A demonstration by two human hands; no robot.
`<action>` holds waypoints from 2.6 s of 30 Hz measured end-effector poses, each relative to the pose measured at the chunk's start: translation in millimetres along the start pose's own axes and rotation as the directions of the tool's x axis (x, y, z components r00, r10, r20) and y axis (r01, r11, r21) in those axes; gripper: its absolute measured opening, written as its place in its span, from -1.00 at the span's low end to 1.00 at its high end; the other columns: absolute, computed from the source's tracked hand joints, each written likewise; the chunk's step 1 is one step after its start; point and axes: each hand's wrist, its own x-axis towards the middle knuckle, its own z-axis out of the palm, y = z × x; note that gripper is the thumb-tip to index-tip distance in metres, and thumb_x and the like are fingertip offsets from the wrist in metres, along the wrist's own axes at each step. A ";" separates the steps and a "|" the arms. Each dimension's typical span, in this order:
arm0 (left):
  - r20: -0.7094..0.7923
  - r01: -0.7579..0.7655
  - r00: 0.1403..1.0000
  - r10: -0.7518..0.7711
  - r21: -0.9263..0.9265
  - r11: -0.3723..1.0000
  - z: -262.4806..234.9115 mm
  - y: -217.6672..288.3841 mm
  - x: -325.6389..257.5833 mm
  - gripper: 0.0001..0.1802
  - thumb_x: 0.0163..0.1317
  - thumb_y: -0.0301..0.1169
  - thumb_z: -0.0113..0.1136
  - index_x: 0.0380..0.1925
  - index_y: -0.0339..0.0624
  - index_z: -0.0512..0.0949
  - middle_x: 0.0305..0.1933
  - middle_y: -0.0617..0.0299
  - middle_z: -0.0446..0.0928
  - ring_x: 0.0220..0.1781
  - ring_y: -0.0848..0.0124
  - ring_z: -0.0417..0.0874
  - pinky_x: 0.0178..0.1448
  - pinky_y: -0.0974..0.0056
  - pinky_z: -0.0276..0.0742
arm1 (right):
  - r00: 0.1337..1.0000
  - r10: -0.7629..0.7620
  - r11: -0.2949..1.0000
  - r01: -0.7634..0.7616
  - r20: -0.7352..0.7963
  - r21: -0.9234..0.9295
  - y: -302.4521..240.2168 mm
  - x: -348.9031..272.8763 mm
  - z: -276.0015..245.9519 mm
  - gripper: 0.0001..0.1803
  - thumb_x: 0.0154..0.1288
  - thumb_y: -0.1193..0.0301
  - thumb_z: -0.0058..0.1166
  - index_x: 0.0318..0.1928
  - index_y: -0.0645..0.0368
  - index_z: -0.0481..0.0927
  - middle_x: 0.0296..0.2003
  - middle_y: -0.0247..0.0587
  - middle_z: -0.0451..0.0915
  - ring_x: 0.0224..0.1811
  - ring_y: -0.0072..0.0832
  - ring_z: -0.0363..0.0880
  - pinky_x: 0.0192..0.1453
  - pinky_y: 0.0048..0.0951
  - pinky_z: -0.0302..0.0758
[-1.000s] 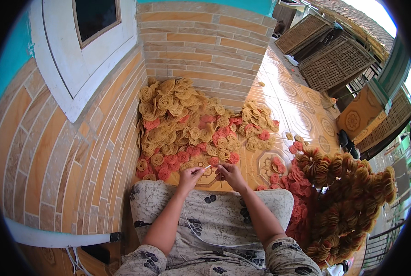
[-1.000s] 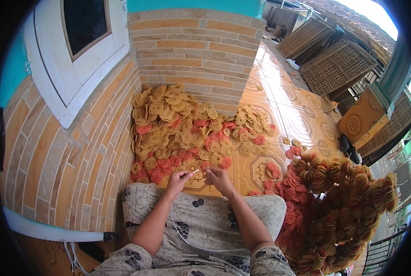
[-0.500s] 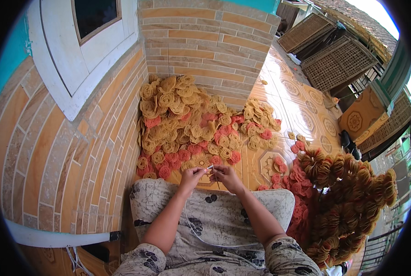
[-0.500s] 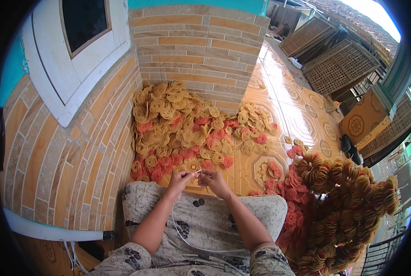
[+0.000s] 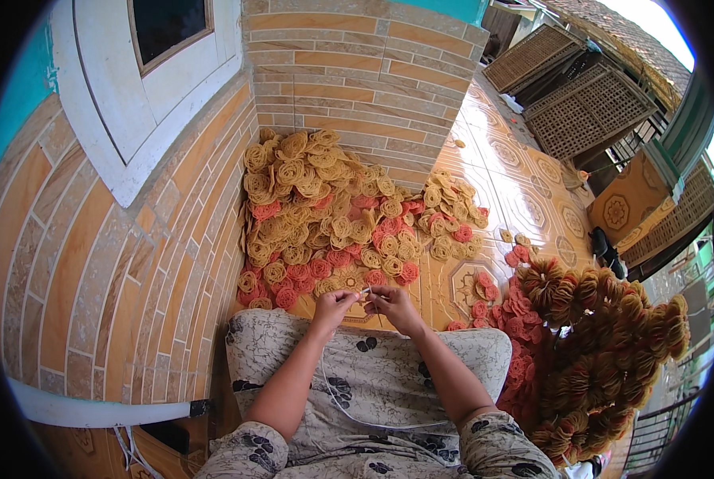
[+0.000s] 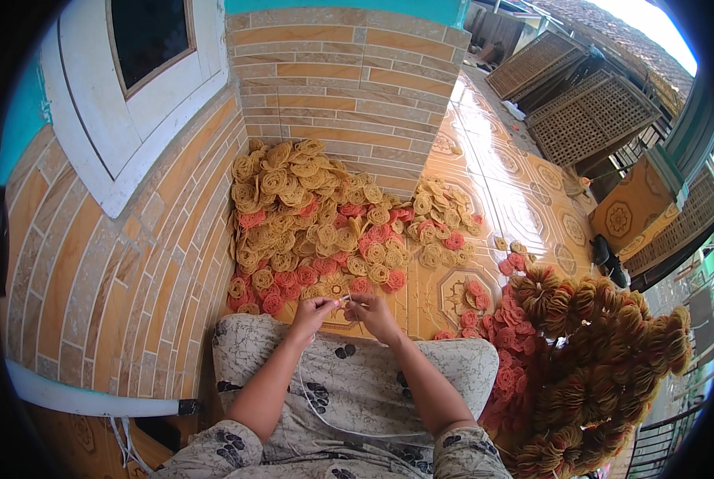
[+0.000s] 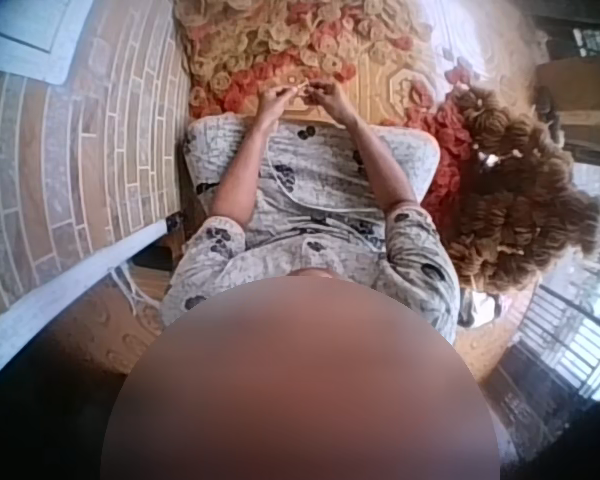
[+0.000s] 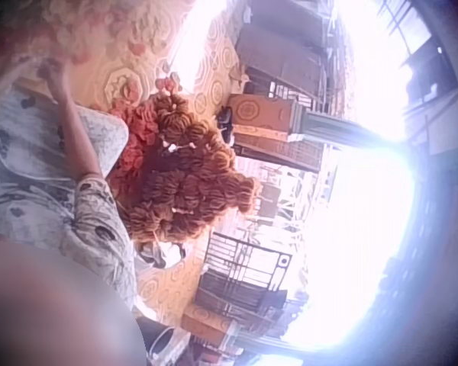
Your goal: The person sits on the floor and repeatedly picks up small yellow and pink coiled craft items, threading them onto a thin stick held in the left hand. They continue adding items one by one, building a growing cluster on the stick.
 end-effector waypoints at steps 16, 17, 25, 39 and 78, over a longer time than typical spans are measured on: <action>0.051 0.027 0.998 -0.031 0.073 0.997 -2.0 4.0 -1.0 -0.78 0.27 -0.40 0.18 -0.23 -0.37 0.63 -0.28 0.24 0.64 -0.24 0.57 0.57 -0.12 0.45 0.44 | 0.998 -0.052 0.993 0.055 0.030 -0.108 5.7 2.3 -2.0 -0.69 0.36 0.49 0.02 0.05 0.38 0.43 -0.25 -0.18 0.62 -0.28 -0.58 0.60 -0.13 -0.53 0.57; 0.049 0.033 0.998 -0.037 0.089 0.996 -2.1 4.6 -1.3 -0.78 0.27 -0.40 0.18 -0.22 -0.37 0.63 -0.29 0.25 0.64 -0.25 0.57 0.57 -0.12 0.45 0.44 | 0.998 -0.054 0.996 0.056 0.023 -0.072 3.9 0.9 -1.2 -0.67 0.35 0.49 0.03 0.07 0.39 0.41 -0.25 -0.16 0.62 -0.27 -0.57 0.60 -0.13 -0.53 0.57; 0.071 -0.028 0.997 0.020 0.121 0.992 1.1 6.4 -4.6 -0.75 0.28 -0.37 0.18 -0.18 -0.35 0.63 -0.30 0.31 0.63 -0.26 0.62 0.53 -0.16 0.46 0.43 | 0.999 -0.033 0.998 0.034 0.028 -0.048 -3.3 -0.2 0.0 -0.63 0.29 0.45 0.13 0.03 0.40 0.40 -0.29 -0.16 0.64 -0.30 -0.58 0.59 -0.19 -0.55 0.54; 0.162 -0.108 0.984 0.074 0.209 0.972 5.6 7.0 -7.5 -0.73 0.37 -0.28 0.06 -0.27 -0.29 0.58 -0.34 0.30 0.59 -0.30 0.61 0.51 -0.21 0.48 0.40 | 0.996 0.020 0.989 -0.007 0.086 -0.150 -1.5 -2.0 0.7 -0.69 0.29 0.46 0.11 -0.11 0.29 0.27 -0.34 -0.05 0.66 -0.33 -0.53 0.61 -0.27 -0.53 0.53; -0.265 -0.311 0.876 0.403 0.329 0.892 -78.5 75.2 -10.1 -0.86 0.19 -0.51 0.23 -0.26 -0.34 0.65 -0.18 0.23 0.55 -0.28 0.55 0.59 -0.23 0.43 0.52 | 0.928 -0.312 -0.092 0.184 0.204 -0.979 -37.8 168.7 40.8 -0.39 0.26 -0.02 0.01 0.29 -0.19 0.30 0.44 -0.20 -0.10 0.47 -0.01 -0.11 0.43 0.23 -0.10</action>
